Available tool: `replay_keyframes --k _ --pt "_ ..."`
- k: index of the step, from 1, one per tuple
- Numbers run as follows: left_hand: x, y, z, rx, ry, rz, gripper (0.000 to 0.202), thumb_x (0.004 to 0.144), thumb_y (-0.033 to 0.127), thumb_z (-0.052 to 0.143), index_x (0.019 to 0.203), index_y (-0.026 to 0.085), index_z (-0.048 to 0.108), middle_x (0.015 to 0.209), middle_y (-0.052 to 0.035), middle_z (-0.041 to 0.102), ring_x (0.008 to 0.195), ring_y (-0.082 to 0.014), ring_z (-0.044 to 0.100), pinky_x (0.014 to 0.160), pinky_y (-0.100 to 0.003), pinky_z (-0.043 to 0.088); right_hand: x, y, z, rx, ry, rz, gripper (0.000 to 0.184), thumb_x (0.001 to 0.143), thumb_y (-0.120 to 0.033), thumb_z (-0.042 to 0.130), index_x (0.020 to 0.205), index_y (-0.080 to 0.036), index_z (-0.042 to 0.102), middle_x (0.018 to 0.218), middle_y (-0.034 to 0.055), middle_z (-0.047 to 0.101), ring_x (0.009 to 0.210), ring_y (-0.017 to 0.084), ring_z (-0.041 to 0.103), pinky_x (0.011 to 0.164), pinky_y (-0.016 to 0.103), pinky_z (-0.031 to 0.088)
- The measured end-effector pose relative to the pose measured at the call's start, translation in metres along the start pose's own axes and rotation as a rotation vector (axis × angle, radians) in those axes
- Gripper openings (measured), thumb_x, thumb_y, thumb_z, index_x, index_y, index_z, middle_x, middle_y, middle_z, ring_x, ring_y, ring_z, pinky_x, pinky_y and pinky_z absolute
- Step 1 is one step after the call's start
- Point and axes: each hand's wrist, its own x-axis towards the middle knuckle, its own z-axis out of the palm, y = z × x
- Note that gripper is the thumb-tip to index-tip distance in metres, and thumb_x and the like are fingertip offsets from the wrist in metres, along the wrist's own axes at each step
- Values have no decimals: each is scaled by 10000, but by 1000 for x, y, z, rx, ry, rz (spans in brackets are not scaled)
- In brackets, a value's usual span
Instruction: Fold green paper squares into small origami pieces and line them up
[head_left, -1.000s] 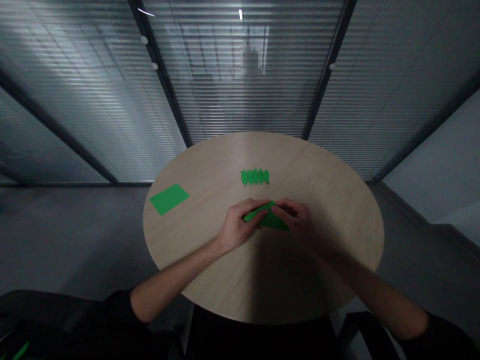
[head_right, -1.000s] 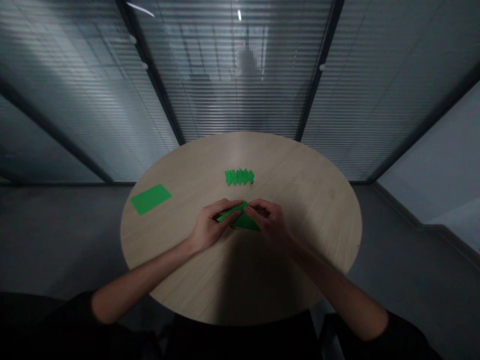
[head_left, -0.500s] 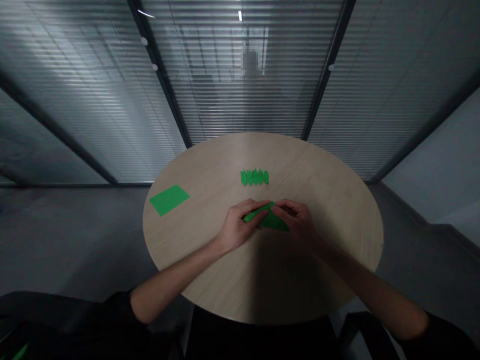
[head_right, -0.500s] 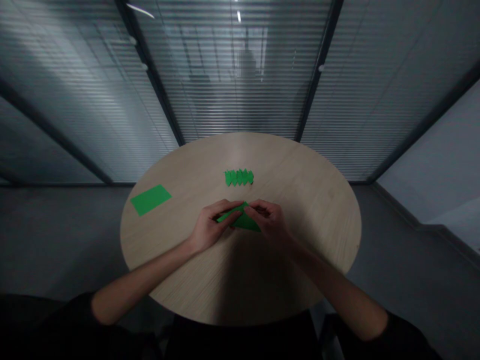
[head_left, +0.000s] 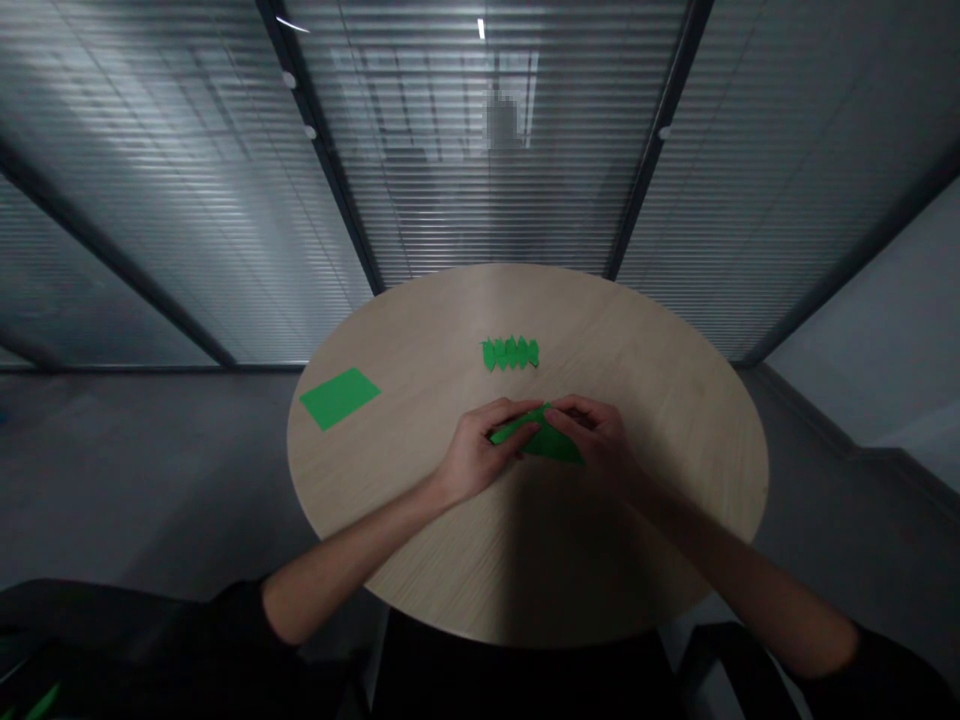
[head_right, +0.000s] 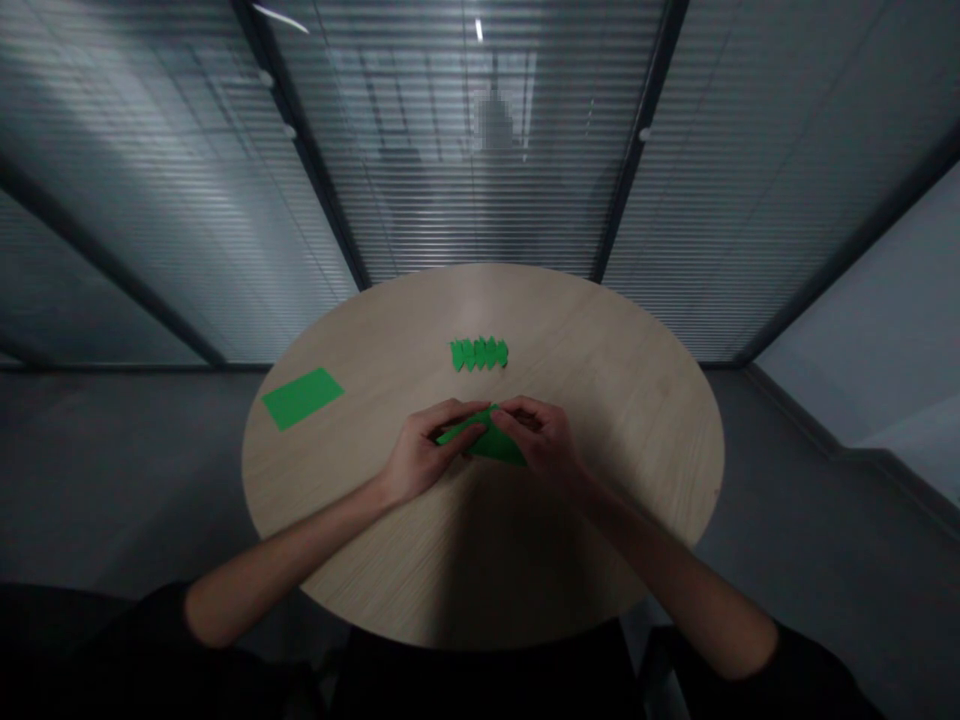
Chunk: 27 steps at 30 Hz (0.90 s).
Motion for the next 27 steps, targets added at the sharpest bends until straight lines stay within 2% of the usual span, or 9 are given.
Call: replay_keyframes --k 8,22,27 --pt "1 3 0 6 -5 13 270 996 249 656 1227 155 761 893 -59 703 630 -104 640 573 -220 535 0 -1 0 -8 -11 -1 248 786 -450 742 754 -205 719 701 9 667 623 139 593 587 266 481" --pt "0 1 -1 77 -5 61 263 1000 245 657 1230 185 769 865 -52 718 681 -127 653 630 -250 532 0 -1 -1 -38 -35 -2 261 808 -460 729 773 -204 693 710 9 653 639 139 592 580 258 481" --pt "1 3 0 29 -11 -28 258 982 279 663 1186 161 767 926 -77 740 661 -127 663 595 -242 552 0 0 -1 -85 -18 -17 274 827 -475 714 788 -204 719 733 22 671 663 152 601 592 267 484"
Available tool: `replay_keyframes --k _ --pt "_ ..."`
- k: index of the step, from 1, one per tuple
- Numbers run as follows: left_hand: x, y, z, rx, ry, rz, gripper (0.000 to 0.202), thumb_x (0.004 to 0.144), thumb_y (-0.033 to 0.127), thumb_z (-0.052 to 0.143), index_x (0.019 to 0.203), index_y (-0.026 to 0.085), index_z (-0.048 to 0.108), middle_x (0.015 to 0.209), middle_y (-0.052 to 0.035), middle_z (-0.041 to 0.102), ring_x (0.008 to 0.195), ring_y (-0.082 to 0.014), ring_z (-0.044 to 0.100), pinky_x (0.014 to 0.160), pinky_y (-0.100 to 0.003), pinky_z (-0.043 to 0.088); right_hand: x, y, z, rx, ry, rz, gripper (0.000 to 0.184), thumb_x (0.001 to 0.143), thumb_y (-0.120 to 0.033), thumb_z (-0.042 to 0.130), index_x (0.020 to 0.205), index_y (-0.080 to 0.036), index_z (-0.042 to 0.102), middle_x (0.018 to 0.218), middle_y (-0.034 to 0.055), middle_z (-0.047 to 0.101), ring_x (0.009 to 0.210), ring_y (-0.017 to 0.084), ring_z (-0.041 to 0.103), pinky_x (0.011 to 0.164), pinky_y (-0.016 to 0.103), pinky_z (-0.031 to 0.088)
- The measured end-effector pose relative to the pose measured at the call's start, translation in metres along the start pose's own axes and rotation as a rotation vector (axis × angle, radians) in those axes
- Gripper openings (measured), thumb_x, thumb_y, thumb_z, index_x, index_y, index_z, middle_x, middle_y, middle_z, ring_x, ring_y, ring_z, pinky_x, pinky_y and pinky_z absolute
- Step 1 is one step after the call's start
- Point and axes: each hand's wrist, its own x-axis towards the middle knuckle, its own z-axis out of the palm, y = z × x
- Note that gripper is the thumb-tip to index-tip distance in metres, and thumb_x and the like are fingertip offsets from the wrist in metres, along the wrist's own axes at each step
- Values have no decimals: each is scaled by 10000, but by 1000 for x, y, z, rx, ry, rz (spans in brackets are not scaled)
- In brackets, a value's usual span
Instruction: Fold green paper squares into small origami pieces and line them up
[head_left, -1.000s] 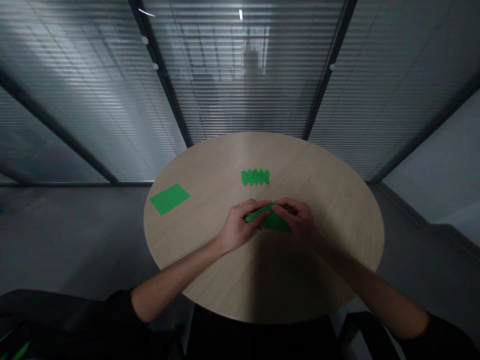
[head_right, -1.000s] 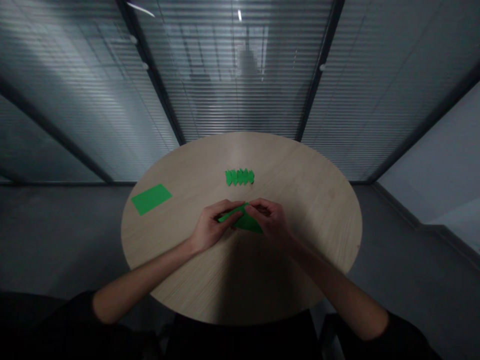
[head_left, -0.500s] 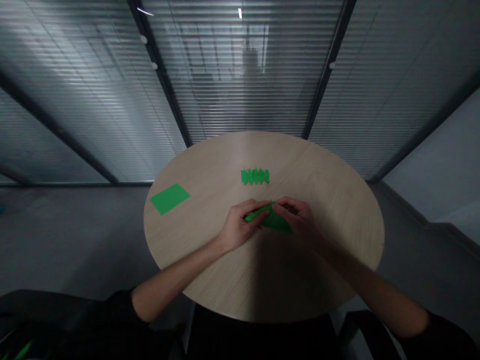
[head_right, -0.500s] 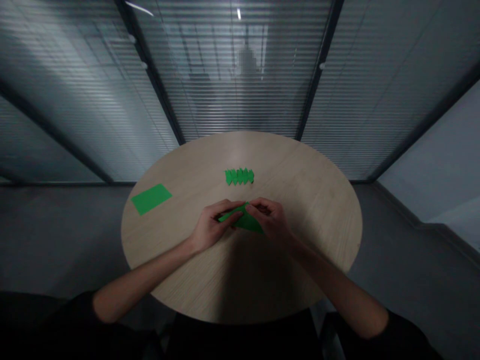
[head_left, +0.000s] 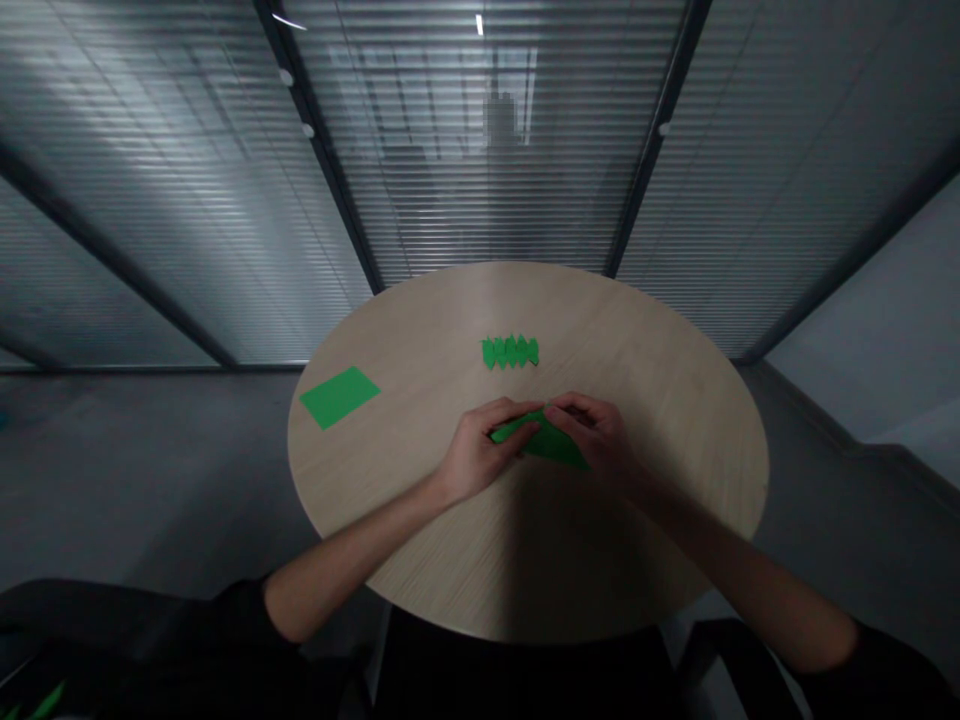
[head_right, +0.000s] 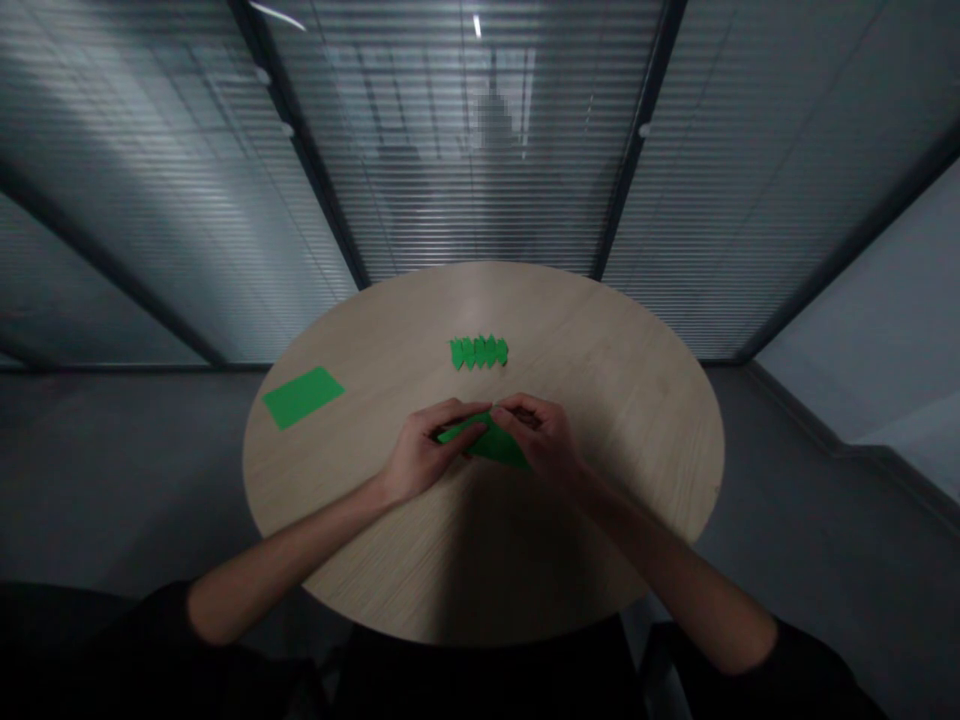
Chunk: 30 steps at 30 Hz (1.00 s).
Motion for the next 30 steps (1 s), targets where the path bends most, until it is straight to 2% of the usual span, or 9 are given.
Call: replay_keyframes --k 4,6,9,11,19,25,30 --pt "0 0 3 -111 -3 -113 290 942 325 711 1180 158 703 936 -67 754 634 -121 669 583 -237 567 0 1 0 -6 19 -1 276 822 -475 705 775 -203 712 717 19 672 648 156 603 582 271 480" --pt "0 -1 4 -156 11 -124 294 921 336 740 1139 163 642 842 -28 724 617 -117 658 562 -224 547 1 1 0 -9 41 -10 261 809 -461 706 765 -204 710 712 19 675 645 157 603 586 274 482" --pt "-1 -3 4 -162 40 -130 295 903 356 764 1020 184 556 668 53 607 529 -94 589 473 -185 450 2 0 1 -13 83 -9 249 797 -448 714 747 -204 709 699 17 668 630 152 588 590 277 478" --pt "-1 -4 4 -150 33 -148 299 904 368 761 955 192 525 621 70 570 498 -85 561 448 -175 405 2 0 1 -5 96 -1 252 793 -449 722 738 -204 706 694 15 661 624 149 580 591 278 475" --pt "-1 -7 1 -222 2 -271 334 892 411 773 827 176 544 634 -5 702 521 -102 648 500 -190 498 2 -1 -1 -23 132 -16 254 799 -446 711 723 -205 687 685 19 653 624 156 579 571 275 465" --pt "1 -6 -4 -264 27 -301 358 883 411 784 758 176 545 630 -31 735 527 -102 663 526 -196 512 4 0 -4 -59 160 -40 252 814 -450 703 749 -207 704 683 20 647 617 159 576 557 272 461" --pt "1 -11 -6 -310 41 -294 396 868 420 803 754 184 505 618 -19 712 533 -101 669 528 -195 506 5 3 -5 -61 169 -31 260 812 -459 707 751 -207 702 689 23 651 628 167 585 554 272 460"
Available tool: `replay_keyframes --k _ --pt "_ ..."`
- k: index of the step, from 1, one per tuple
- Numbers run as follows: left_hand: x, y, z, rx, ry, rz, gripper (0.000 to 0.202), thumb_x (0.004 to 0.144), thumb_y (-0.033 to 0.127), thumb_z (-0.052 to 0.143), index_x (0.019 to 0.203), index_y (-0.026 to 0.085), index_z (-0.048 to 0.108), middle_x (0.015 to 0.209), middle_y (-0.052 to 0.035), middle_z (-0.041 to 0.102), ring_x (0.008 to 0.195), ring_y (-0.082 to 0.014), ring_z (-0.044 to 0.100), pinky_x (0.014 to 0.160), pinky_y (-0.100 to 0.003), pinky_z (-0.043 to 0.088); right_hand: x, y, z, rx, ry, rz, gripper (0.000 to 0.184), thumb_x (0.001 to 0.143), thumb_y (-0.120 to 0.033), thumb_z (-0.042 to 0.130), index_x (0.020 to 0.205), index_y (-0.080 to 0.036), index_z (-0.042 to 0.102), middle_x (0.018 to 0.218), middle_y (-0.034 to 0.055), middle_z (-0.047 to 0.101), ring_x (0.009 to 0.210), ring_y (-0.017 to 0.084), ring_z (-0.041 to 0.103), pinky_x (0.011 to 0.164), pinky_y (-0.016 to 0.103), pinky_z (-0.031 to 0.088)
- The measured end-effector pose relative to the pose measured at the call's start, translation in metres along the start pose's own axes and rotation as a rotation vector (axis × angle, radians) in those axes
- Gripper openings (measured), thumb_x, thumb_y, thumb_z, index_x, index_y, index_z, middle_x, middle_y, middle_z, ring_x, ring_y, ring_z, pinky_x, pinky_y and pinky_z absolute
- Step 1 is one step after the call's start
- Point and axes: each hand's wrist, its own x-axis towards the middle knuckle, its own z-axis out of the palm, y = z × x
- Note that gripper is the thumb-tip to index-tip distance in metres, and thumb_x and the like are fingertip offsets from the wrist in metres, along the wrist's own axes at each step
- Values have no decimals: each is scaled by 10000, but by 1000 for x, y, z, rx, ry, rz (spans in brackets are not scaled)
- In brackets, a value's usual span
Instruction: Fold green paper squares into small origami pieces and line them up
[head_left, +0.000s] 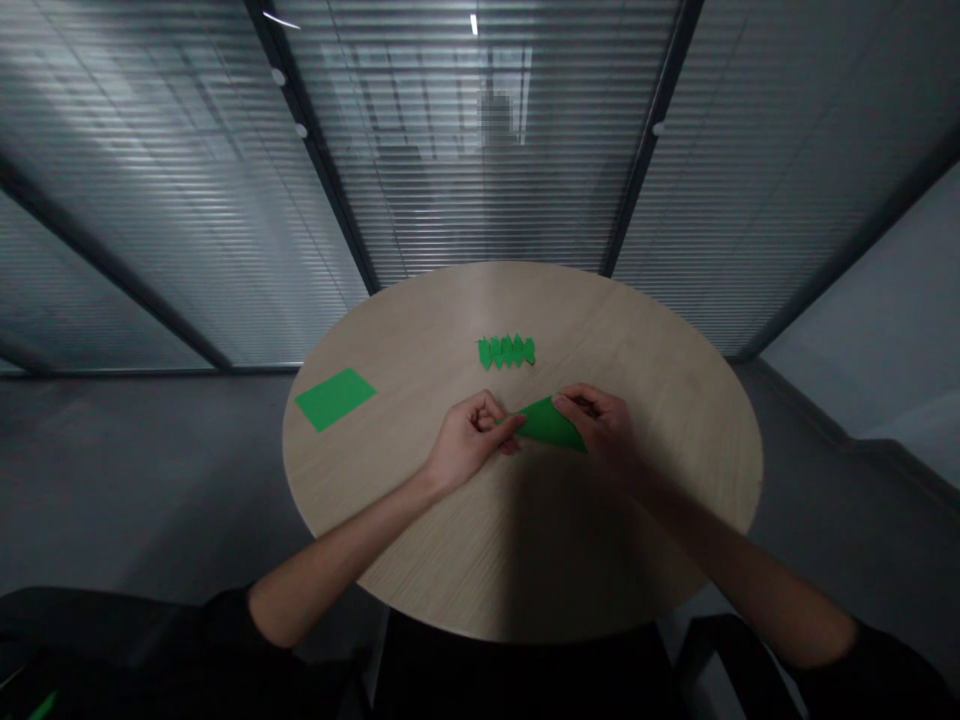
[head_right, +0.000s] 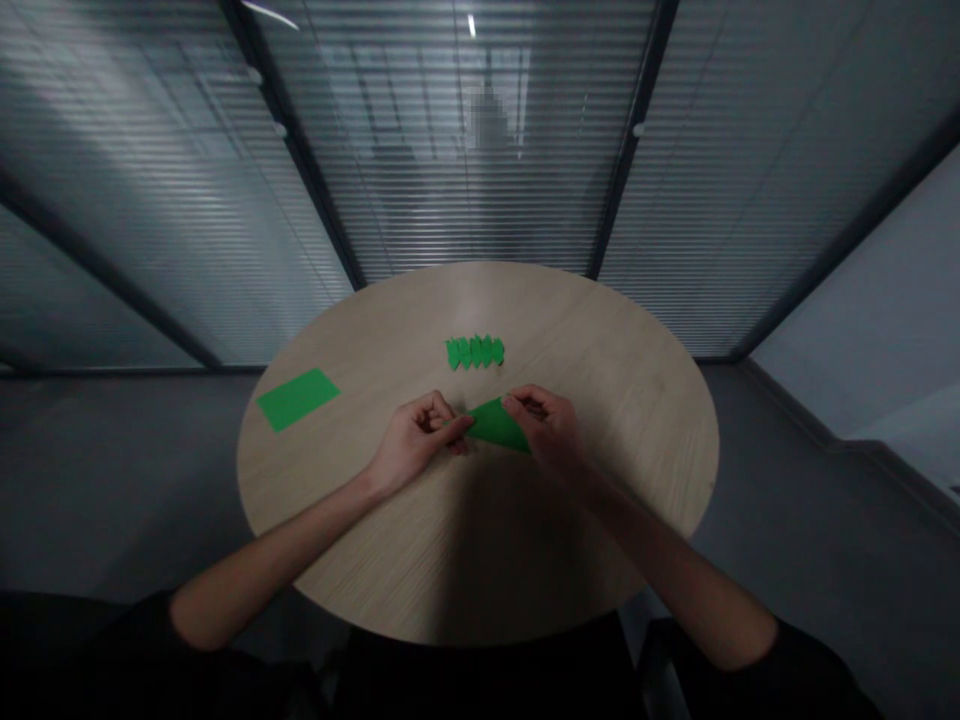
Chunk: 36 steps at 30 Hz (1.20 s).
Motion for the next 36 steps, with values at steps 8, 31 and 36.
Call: replay_keyframes --k 8,31,36 --pt "4 -4 8 -44 -89 18 415 743 266 888 1014 169 589 894 -23 723 774 -133 711 690 -244 575 -7 3 8 1 -113 37 276 809 -463 715 737 -197 708 691 16 641 619 150 558 561 267 439" --pt "-13 -2 3 1004 43 455 185 1016 272 567 1097 169 697 1120 -138 695 1033 -282 655 847 -417 569 2 32 7 -369 -178 -92 236 867 -357 659 722 -182 722 685 36 688 628 168 591 602 288 421" --pt "-34 -15 30 1175 -150 619 203 1041 211 524 1136 138 687 1055 -143 720 992 -298 672 890 -456 583 3 34 8 -461 -215 -126 217 893 -332 672 745 -184 731 774 59 731 716 191 640 691 307 454"
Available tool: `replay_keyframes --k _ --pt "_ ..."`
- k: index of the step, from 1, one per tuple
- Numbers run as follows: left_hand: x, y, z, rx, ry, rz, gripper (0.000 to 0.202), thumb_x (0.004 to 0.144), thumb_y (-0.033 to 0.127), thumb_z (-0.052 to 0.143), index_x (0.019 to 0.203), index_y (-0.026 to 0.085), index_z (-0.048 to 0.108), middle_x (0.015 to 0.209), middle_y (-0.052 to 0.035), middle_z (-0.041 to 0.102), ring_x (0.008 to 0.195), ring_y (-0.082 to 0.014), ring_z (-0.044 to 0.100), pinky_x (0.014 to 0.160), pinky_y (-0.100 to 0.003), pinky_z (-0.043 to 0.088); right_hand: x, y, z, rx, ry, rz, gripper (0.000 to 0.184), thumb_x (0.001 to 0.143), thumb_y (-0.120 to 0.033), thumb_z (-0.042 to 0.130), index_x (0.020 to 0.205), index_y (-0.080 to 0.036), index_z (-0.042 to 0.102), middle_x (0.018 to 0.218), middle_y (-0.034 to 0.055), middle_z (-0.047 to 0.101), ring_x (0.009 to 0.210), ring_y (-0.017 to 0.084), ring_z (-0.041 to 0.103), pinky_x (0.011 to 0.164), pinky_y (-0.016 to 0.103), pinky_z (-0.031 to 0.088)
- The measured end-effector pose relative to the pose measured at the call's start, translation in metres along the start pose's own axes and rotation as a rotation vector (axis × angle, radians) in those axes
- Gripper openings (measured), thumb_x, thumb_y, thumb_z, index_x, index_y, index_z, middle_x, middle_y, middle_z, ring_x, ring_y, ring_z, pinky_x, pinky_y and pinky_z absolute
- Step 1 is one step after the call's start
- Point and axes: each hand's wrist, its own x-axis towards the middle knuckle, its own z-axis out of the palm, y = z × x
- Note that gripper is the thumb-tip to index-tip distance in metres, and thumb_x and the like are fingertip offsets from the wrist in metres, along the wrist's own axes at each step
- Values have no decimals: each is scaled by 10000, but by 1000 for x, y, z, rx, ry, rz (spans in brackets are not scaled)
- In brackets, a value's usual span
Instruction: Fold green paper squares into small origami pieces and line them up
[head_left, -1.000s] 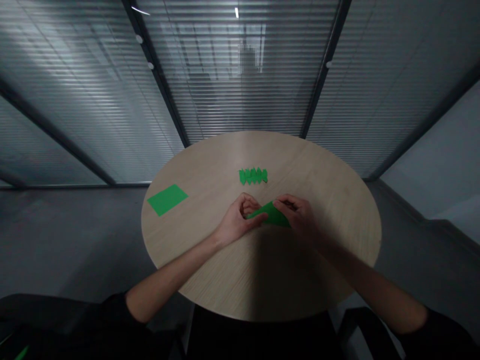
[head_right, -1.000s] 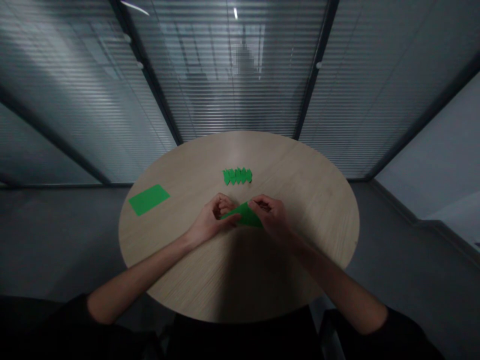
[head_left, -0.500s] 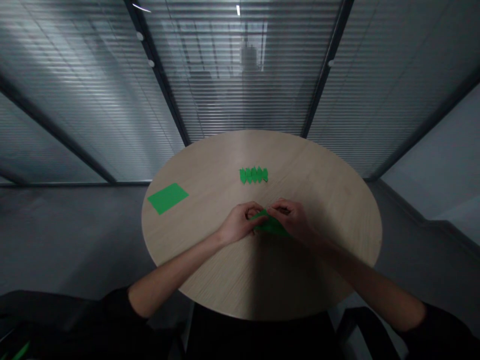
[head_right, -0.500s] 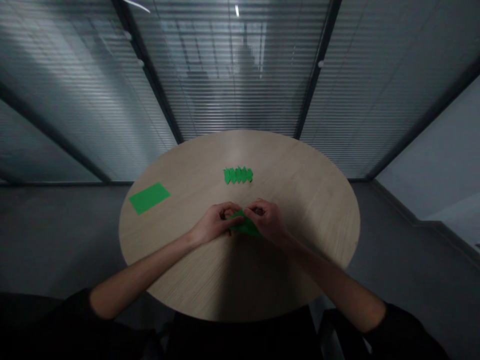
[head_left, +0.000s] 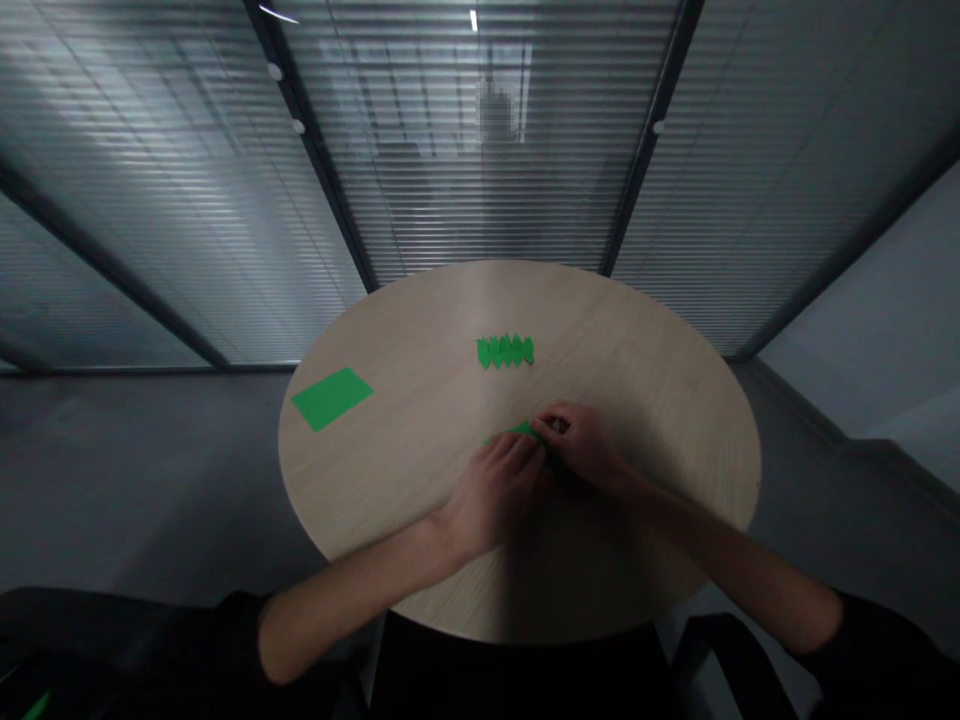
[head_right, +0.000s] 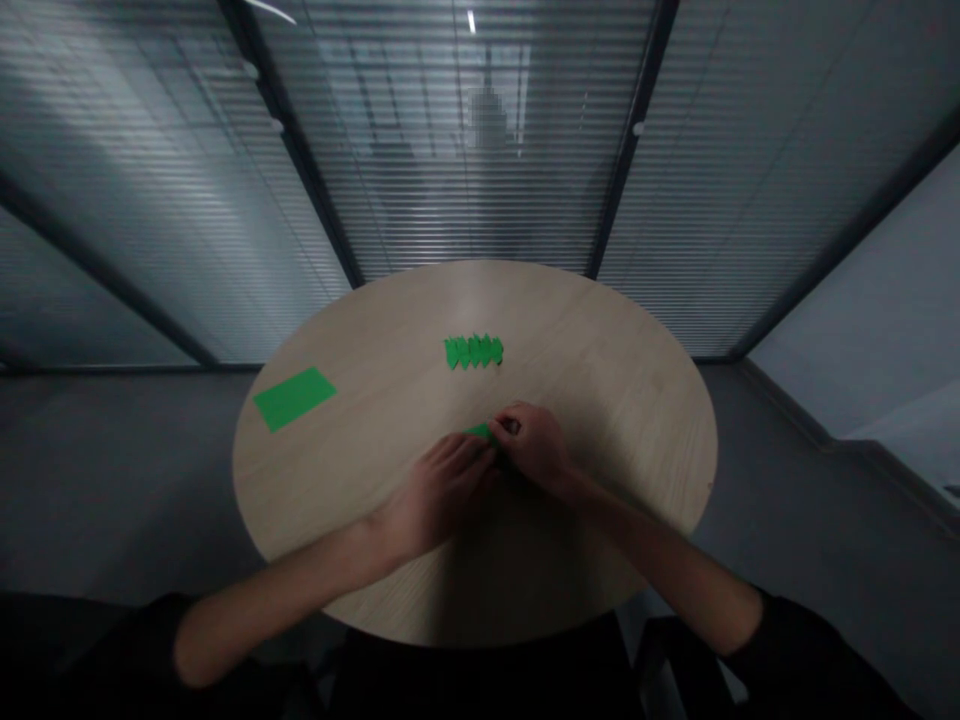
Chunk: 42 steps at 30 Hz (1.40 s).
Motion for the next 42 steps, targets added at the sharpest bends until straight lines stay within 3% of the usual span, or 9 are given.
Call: replay_keyframes --k 6,11,17,22,26,31,34,38,42 --pt "-5 20 6 98 -152 -62 339 1027 321 622 1237 58 658 1218 -178 703 1149 -342 655 1009 -483 573 2 0 3 -100 13 -24 176 903 -247 657 764 -181 742 819 76 740 736 189 638 714 307 457" --pt "-7 25 -8 88 -235 -123 389 1003 393 662 1293 134 654 1349 -171 640 1262 -362 591 1092 -538 519 2 -2 3 -140 16 -31 156 903 -225 662 783 -180 751 845 85 750 758 203 654 737 319 467" --pt "-10 32 -17 56 -265 -172 438 965 412 708 1348 210 638 1267 -157 637 1191 -370 585 1055 -591 510 2 -2 3 -153 9 -31 156 910 -232 658 799 -179 753 846 82 752 754 200 657 720 310 467" --pt "-9 32 -13 107 -270 -207 528 973 490 673 1299 77 635 1217 -179 666 1173 -355 598 1086 -537 505 2 -1 3 -152 0 -34 151 917 -244 664 822 -175 760 866 84 760 762 198 661 726 307 472" --pt "-8 35 -17 127 -325 -247 474 994 453 651 1301 93 639 1280 -180 652 1181 -352 599 1047 -519 531 2 0 4 -155 2 -36 147 913 -234 669 813 -174 759 856 83 755 753 194 657 719 304 471" --pt "-9 44 -31 206 -360 -368 531 967 504 681 1403 209 617 1297 -163 641 1201 -419 576 1037 -667 485 3 1 6 -158 21 -32 139 905 -234 676 808 -179 758 856 80 761 767 198 665 730 306 472" --pt "-9 49 -33 251 -373 -378 576 953 532 689 1417 199 617 1284 -166 655 1208 -434 582 1077 -713 443 3 2 6 -157 25 -33 134 901 -247 686 815 -180 762 846 79 764 752 199 661 713 308 465" --pt "-7 50 -25 280 -376 -399 659 950 583 670 1330 45 661 1248 -212 678 1193 -423 608 1118 -657 462 2 1 6 -142 19 -36 144 907 -245 682 802 -183 759 845 76 766 754 196 668 708 302 469" --pt "-5 50 -20 255 -378 -360 582 998 489 640 1319 4 655 1313 -238 661 1222 -390 618 1091 -541 528 2 1 5 -132 13 -37 140 907 -250 685 812 -183 763 862 80 773 766 199 677 716 302 478"
